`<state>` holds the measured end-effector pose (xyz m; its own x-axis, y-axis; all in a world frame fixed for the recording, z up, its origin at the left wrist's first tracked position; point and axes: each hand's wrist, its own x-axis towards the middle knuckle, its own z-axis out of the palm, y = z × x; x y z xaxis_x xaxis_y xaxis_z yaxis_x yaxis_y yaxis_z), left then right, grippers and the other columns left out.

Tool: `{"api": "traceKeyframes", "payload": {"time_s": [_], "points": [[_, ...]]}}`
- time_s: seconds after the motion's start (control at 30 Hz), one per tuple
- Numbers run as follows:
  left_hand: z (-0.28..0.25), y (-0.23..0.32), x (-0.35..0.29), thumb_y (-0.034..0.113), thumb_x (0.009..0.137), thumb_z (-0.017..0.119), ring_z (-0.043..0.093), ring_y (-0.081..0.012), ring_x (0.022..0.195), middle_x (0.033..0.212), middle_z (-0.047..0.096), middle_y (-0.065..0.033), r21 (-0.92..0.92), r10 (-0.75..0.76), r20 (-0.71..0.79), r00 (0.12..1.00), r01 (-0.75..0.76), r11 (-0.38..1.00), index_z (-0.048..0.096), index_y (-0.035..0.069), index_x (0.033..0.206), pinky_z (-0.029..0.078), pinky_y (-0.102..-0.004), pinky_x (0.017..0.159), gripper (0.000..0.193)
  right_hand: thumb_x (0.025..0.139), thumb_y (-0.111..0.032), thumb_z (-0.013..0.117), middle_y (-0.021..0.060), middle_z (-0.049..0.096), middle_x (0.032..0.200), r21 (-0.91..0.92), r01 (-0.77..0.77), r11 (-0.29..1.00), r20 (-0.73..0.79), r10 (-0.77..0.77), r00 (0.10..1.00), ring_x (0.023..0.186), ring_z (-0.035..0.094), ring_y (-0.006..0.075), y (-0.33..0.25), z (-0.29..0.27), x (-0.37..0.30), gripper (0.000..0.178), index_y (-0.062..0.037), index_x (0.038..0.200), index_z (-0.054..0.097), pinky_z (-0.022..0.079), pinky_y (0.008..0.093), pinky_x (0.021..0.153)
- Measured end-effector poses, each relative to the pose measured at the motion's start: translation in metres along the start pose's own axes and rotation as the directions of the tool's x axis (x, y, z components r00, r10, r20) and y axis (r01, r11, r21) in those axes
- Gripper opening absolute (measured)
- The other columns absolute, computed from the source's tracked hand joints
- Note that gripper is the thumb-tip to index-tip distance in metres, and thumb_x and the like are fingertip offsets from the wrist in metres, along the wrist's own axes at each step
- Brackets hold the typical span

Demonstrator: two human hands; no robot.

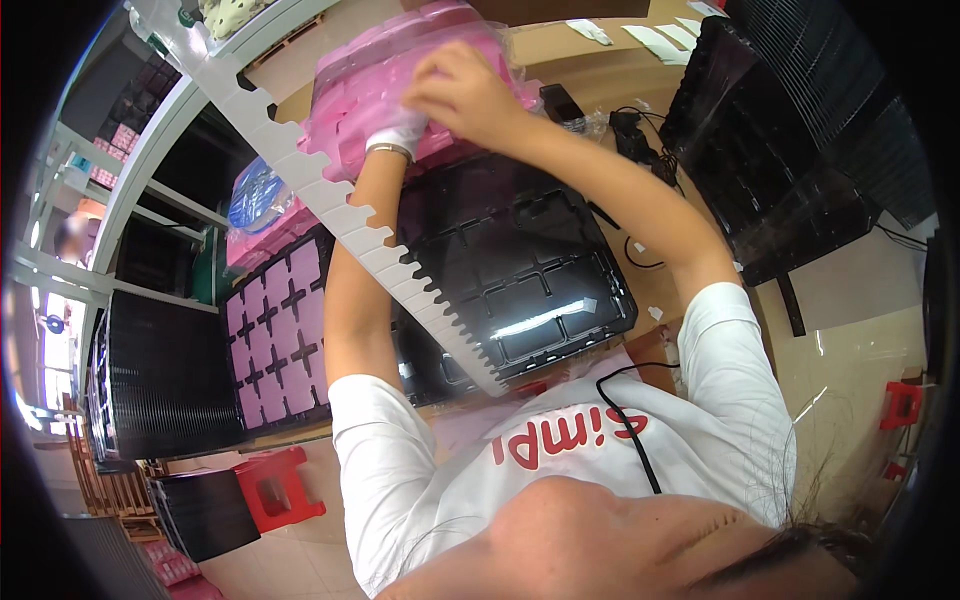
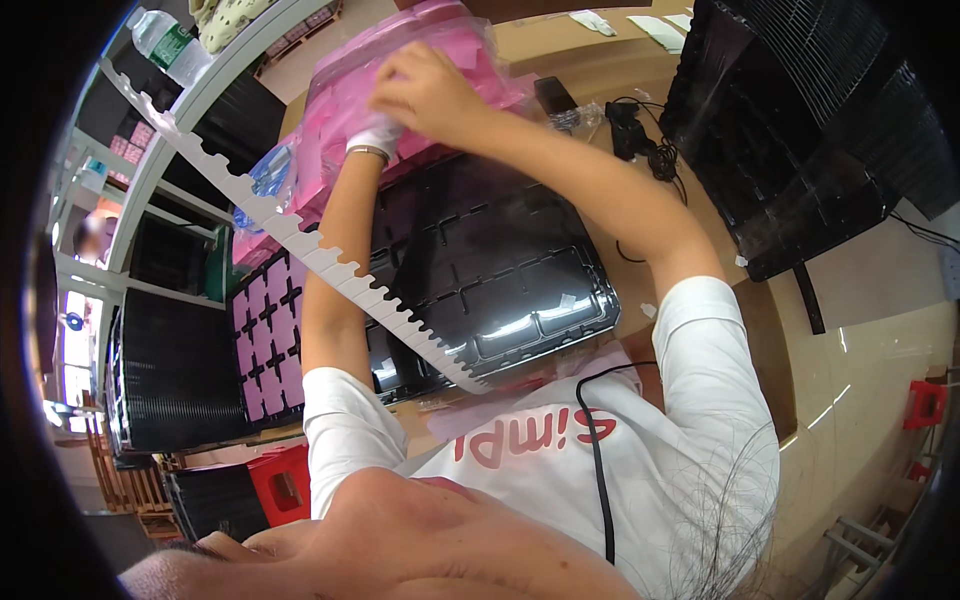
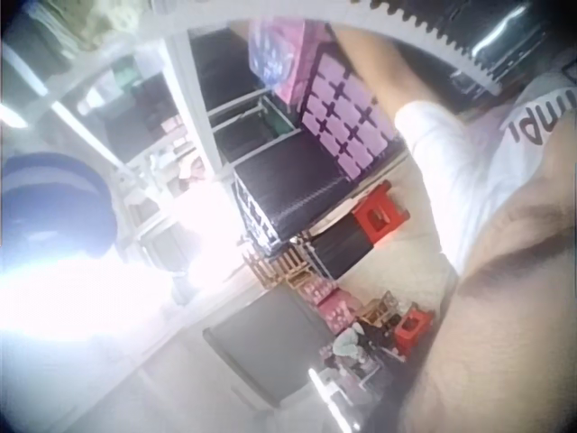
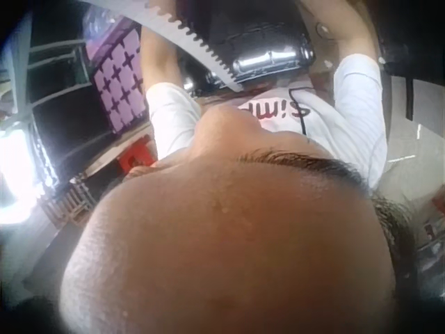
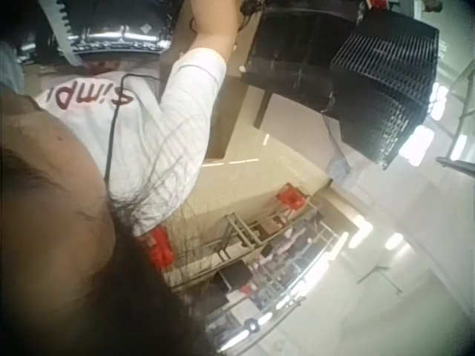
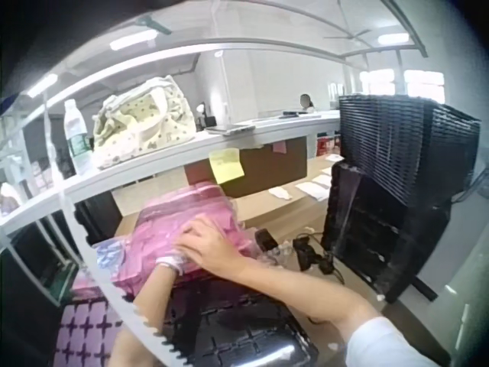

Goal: The person assembles components by hand, placing pink plastic dividers into black trays and attaching white serrated strips.

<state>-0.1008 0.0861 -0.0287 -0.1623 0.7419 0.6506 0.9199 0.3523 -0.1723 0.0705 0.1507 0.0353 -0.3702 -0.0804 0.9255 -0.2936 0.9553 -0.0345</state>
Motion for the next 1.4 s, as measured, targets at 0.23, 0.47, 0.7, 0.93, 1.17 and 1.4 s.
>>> {"api": "traceKeyframes", "payload": {"time_s": [0.23, 0.47, 0.7, 0.93, 1.17, 1.4], "points": [[-0.048, 0.012, -0.084, 0.029, 0.087, 0.057, 0.059, -0.0407, 0.093, 0.126, 0.047, -0.023, -0.062, 0.01, -0.054, 0.999, -0.013, 0.998, 0.039, 0.009, 0.133, 0.05, -0.0464, 0.078, 0.054, 0.077, -0.039, 0.074, 0.0165, 0.038, 0.134, -0.112, -0.601, 0.791, -0.121, 0.589, 0.799, 0.118, 0.044, 0.0271, -0.054, -0.058, -0.08, 0.076, -0.0048, 0.135, 0.037, 0.035, 0.0395, 0.102], [-0.081, 0.004, -0.139, 0.037, 0.09, 0.047, 0.059, -0.0368, 0.1, 0.118, 0.056, -0.0177, -0.811, -0.38, 0.379, 0.844, 0.5, 0.303, 0.041, 0.003, 0.131, 0.051, -0.0458, 0.079, 0.053, 0.086, -0.017, 0.066, 0.0039, 0.062, 0.094, 0.613, -0.743, -0.268, 0.572, 0.8, 0.183, 0.084, 0.061, 0.0114, -0.035, -0.087, -0.128, 0.025, -0.0027, 0.106, 0.06, 0.051, 0.0243, 0.075], [-0.131, -0.019, -0.186, 0.028, 0.089, 0.064, 0.056, -0.0068, 0.068, 0.093, 0.063, -0.0021, -0.709, -0.357, 0.705, 0.613, 0.631, -0.315, 0.061, 0.004, 0.109, 0.043, -0.0169, 0.055, 0.031, 0.083, -0.015, 0.069, 0.0023, 0.064, 0.086, 0.401, -0.877, -0.263, 0.66, 0.747, 0.078, 0.073, 0.06, 0.008, -0.078, -0.116, -0.12, 0.029, -0.0032, 0.108, 0.058, 0.05, 0.0186, 0.067], [-0.21, 0.03, -0.219, 0.036, 0.085, 0.067, 0.044, -0.0016, 0.047, 0.064, 0.061, 0.0014, -0.416, -0.481, 0.778, 0.405, 0.905, 0.088, 0.066, 0.007, 0.081, 0.028, -0.0175, 0.044, 0.029, 0.078, 0.001, 0.065, 0.0118, 0.067, 0.09, 0.35, -0.937, 0.022, 0.565, 0.792, 0.23, 0.082, 0.062, 0.0123, -0.135, -0.15, -0.144, 0.078, -0.0092, 0.145, 0.024, 0.046, 0.0248, 0.074], [-0.251, 0.047, -0.247, 0.036, 0.085, 0.067, 0.038, -0.0032, 0.041, 0.057, 0.059, 0.0006, -0.217, -0.496, 0.824, 0.275, 0.961, 0.172, 0.064, 0.006, 0.073, 0.028, -0.0203, 0.042, 0.032, 0.08, 0.0, 0.064, 0.0016, 0.062, 0.105, 0.239, -0.968, 0.075, 0.666, 0.712, 0.22, 0.075, 0.057, 0.0057, -0.167, -0.164, -0.17, 0.062, -0.0122, 0.138, 0.045, 0.047, 0.021, 0.072], [-0.251, 0.048, -0.25, 0.037, 0.083, 0.069, 0.048, -0.0044, 0.048, 0.056, 0.055, 0.0, -0.184, -0.529, 0.792, 0.305, 0.945, 0.271, 0.064, 0.001, 0.071, 0.037, -0.0217, 0.046, 0.038, 0.08, -0.007, 0.067, -0.0052, 0.057, 0.078, -0.004, -0.963, 0.268, 0.582, 0.784, 0.216, 0.06, 0.04, 0.0022, -0.166, -0.163, -0.167, 0.033, -0.0099, 0.112, 0.067, 0.033, 0.0166, 0.054]]}}
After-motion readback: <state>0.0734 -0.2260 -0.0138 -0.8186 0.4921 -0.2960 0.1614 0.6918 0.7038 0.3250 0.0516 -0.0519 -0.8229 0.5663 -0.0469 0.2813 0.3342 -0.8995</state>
